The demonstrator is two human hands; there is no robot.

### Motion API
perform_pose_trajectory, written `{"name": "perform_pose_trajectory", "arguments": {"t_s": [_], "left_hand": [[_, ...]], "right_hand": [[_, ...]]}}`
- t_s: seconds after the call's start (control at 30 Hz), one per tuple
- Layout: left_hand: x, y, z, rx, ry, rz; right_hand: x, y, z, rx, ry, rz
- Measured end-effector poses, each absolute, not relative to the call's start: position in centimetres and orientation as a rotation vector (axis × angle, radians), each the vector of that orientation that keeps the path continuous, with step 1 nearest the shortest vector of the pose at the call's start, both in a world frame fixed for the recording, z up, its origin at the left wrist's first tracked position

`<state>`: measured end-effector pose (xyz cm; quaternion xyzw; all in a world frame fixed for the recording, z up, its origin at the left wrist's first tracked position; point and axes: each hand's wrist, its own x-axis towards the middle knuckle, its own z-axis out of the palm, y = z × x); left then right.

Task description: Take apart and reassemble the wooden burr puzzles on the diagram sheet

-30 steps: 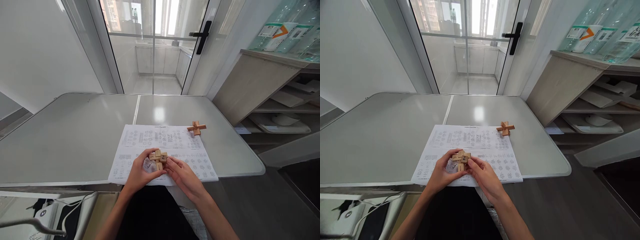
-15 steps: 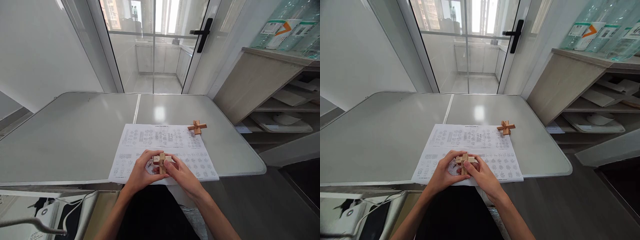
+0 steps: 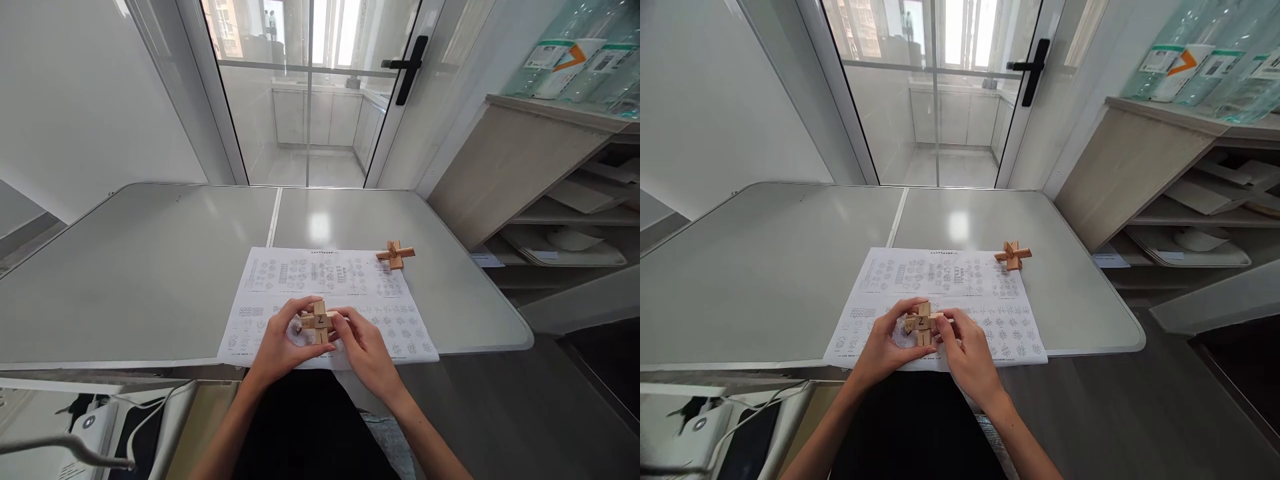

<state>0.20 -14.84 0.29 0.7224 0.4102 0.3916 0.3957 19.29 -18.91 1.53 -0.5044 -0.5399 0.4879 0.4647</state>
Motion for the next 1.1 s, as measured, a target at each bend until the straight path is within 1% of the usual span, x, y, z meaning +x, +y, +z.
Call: {"name": "perform_pose_trajectory", "arguments": {"t_s": [0.1,0.43,0.67,0.87,1.1], "left_hand": [[0.3,-14.8,0.2,1.877,1.034,0.985],[0.7,-14.9,0.9,1.86,1.042,0.878],[0.6,-14.9,1.0,1.865,1.033,0.829],[0.8,-14.6,0.9,1.862,1.006,0.826],[0.7,-14.5,0.3,1.864,1.016,0.872]], "right_hand": [[19.5,-18.6,1.2,-1.251,-1.316,1.152],[21.0,-18.5,1.5,-1.318,-1.352,1.299],[21.4,-18.7,2.2,-1.332,-1.405,1.296],[23.7,-18.6,1.7,-1.4,-1.382,1.223],[30.7,-16.9,0.3,-1.623,-1.193,0.973]]}}
